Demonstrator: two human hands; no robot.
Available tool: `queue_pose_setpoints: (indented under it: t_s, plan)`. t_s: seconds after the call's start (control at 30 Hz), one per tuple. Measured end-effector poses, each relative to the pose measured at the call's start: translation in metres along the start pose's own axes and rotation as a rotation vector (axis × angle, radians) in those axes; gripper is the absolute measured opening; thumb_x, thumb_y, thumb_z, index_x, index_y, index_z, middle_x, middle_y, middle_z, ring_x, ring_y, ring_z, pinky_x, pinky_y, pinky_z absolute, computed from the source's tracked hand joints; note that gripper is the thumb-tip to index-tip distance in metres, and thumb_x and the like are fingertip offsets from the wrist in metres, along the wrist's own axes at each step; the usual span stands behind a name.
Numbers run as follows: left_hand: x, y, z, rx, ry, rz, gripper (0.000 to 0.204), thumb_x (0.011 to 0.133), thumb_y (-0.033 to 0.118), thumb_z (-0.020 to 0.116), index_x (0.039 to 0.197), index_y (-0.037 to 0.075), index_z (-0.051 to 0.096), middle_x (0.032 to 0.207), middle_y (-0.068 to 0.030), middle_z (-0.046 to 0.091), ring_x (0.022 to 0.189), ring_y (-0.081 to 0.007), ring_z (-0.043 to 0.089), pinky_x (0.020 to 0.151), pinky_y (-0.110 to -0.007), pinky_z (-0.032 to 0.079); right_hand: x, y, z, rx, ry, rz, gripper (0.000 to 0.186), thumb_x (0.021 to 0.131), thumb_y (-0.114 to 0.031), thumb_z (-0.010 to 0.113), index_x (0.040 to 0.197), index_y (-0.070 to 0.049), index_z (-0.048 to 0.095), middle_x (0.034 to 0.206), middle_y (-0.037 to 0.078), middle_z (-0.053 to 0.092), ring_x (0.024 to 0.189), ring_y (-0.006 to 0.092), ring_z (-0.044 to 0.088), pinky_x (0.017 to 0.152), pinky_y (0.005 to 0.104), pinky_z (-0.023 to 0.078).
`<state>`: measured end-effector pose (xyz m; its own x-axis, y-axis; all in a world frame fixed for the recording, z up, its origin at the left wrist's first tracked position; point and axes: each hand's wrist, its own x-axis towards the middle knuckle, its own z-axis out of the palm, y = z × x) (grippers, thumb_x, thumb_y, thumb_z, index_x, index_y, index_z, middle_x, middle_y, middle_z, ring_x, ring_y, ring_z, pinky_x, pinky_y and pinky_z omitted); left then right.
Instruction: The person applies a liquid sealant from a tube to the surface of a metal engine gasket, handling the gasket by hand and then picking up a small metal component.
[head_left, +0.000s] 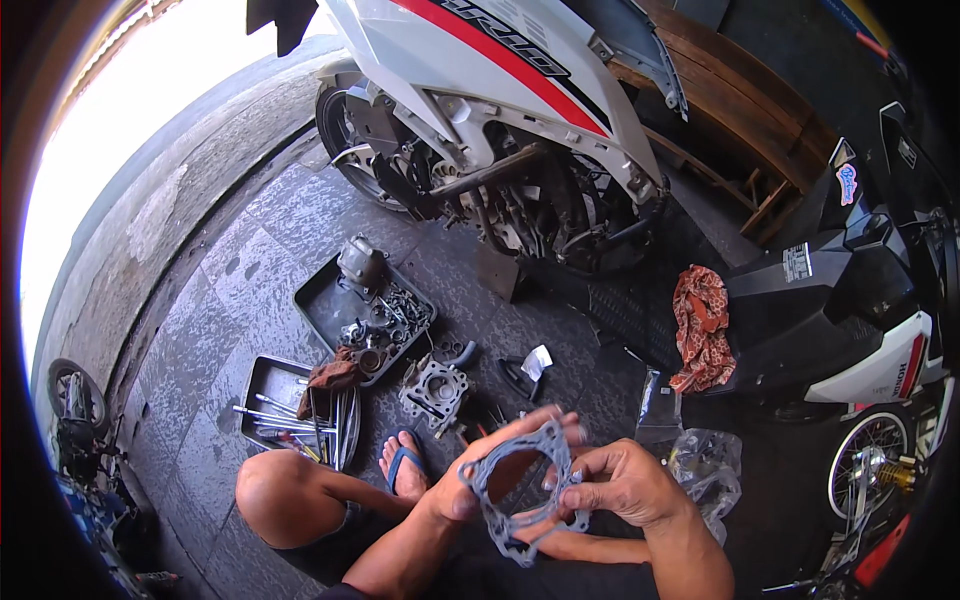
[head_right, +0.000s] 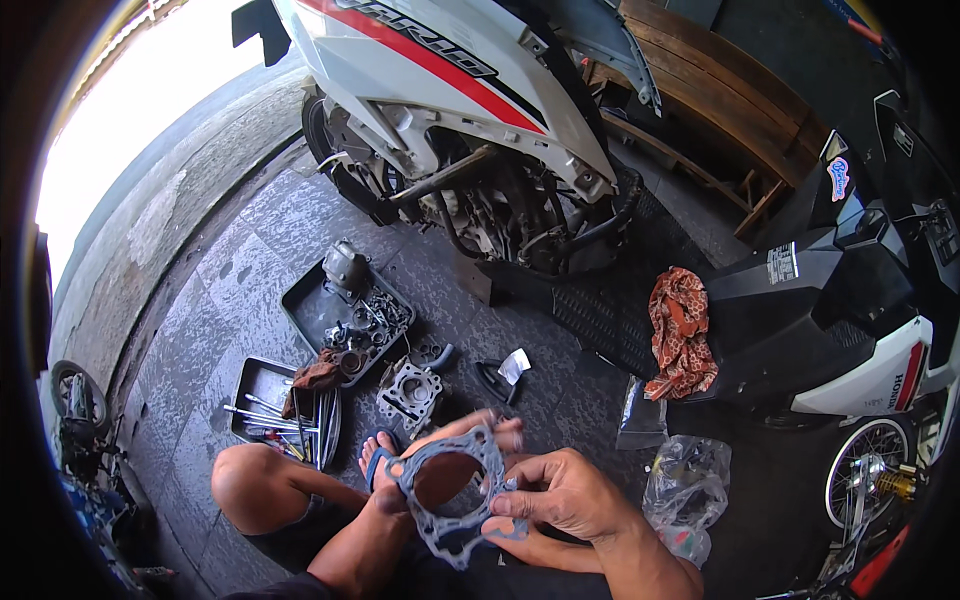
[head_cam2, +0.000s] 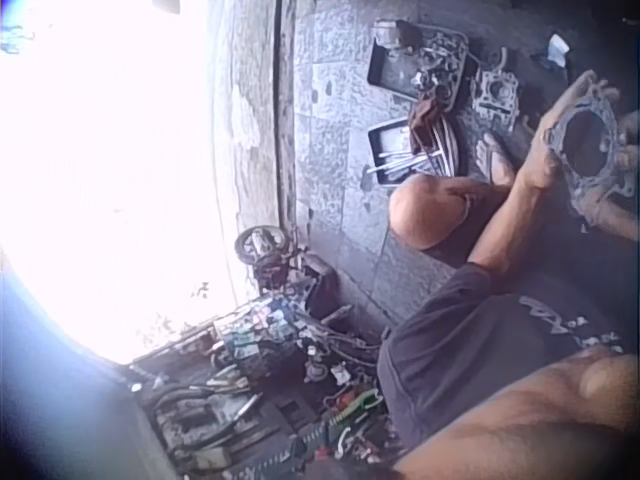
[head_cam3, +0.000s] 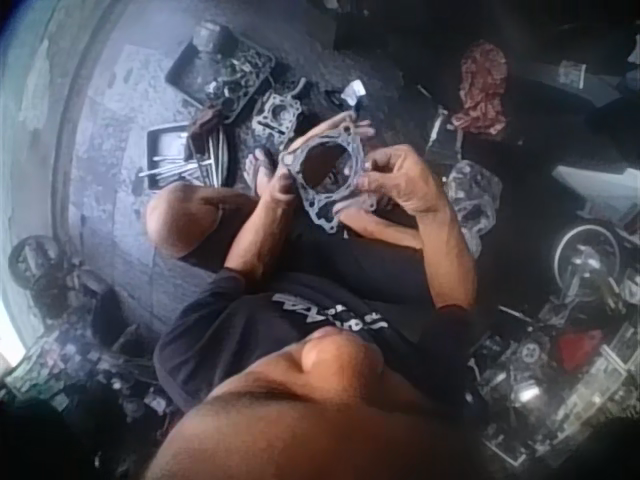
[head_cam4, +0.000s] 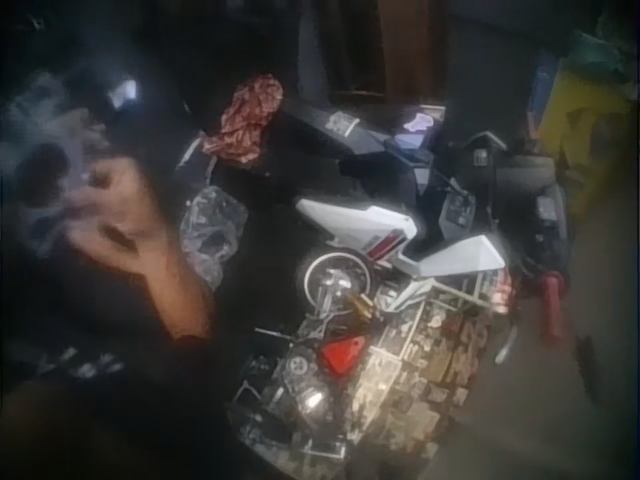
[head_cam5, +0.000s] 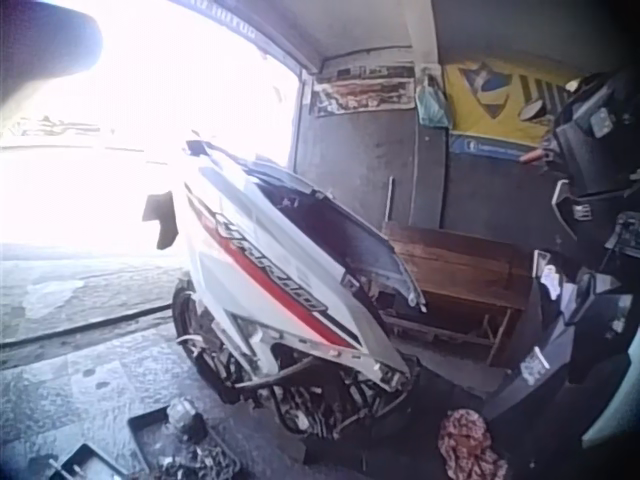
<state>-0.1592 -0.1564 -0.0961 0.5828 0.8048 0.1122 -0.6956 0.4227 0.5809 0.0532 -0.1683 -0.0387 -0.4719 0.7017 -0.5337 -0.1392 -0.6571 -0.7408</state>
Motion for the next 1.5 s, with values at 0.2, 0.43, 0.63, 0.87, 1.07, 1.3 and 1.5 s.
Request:
queue_pose_setpoints:
  t_s: [0.2,0.43,0.63,0.87,1.07,1.3,1.5]
  plan:
    - [-0.006,-0.025,0.0,0.151,0.216,0.356,0.123,0.072,0.079,0.068,0.152,-0.004,0.027,0.149,-0.026,0.042,0.141,-0.0366,0.04,0.119,-0.049,0.027,0.014,0.026,0.02,0.431,0.302,-0.372,0.017,0.09,-0.01,0.074,0.104,0.0,0.071,0.109,0.008,0.071,0.095,0.0157,0.064,0.087,0.0307,0.05]
    - [0.005,-0.025,0.023,0.152,0.699,0.409,0.108,0.082,0.091,0.029,0.147,0.005,0.035,0.079,-0.0151,0.065,0.089,-0.0317,0.065,0.071,-0.035,0.048,0.038,0.066,0.071,0.489,0.414,-0.574,0.019,0.095,-0.006,0.067,0.112,0.002,0.07,0.112,0.007,0.069,0.102,0.0155,0.064,0.095,0.0324,0.049]
    - [0.0,-0.013,0.019,0.184,0.83,0.252,0.107,0.086,0.089,0.02,0.144,0.0,0.037,0.062,-0.0115,0.058,0.064,-0.0261,0.059,0.056,-0.032,0.044,0.048,0.066,0.052,0.423,0.494,-0.577,0.014,0.093,-0.005,0.069,0.105,0.002,0.071,0.111,0.007,0.068,0.101,0.0143,0.063,0.094,0.0307,0.049]
    - [0.005,-0.004,0.021,0.124,0.881,0.257,0.108,0.087,0.088,0.018,0.143,-0.002,0.039,0.06,-0.0125,0.056,0.056,-0.0261,0.054,0.056,-0.032,0.044,0.04,0.04,0.024,0.35,0.664,-0.735,0.016,0.091,-0.009,0.073,0.104,0.001,0.072,0.106,0.005,0.07,0.098,0.0098,0.059,0.09,0.0273,0.043]
    - [-0.003,-0.01,0.007,0.175,0.848,0.131,0.1,0.09,0.085,0.017,0.144,0.004,0.04,0.06,-0.0136,0.057,0.053,-0.0259,0.053,0.052,-0.033,0.042,0.035,0.055,0.03,0.271,0.46,-0.434,0.017,0.089,-0.006,0.074,0.104,0.002,0.072,0.105,0.007,0.069,0.097,0.0121,0.061,0.095,0.0283,0.045]
    - [-0.006,-0.013,-0.006,0.142,0.803,0.083,0.094,0.092,0.082,0.013,0.141,0.008,0.044,0.062,-0.0148,0.059,0.05,-0.0248,0.051,0.052,-0.034,0.044,0.024,0.023,0.007,0.127,0.417,-0.609,0.015,0.088,-0.008,0.076,0.095,0.005,0.073,0.113,0.008,0.066,0.094,0.0108,0.061,0.085,0.0247,0.047]
    - [0.008,0.002,0.024,0.139,0.783,0.012,0.092,0.094,0.079,0.01,0.14,0.008,0.046,0.063,-0.0153,0.059,0.049,-0.0237,0.051,0.051,-0.033,0.043,0.013,0.006,-0.006,-0.125,0.362,-0.335,0.014,0.085,-0.009,0.079,0.085,0.005,0.075,0.114,0.01,0.065,0.092,0.0098,0.061,0.08,0.0213,0.047]
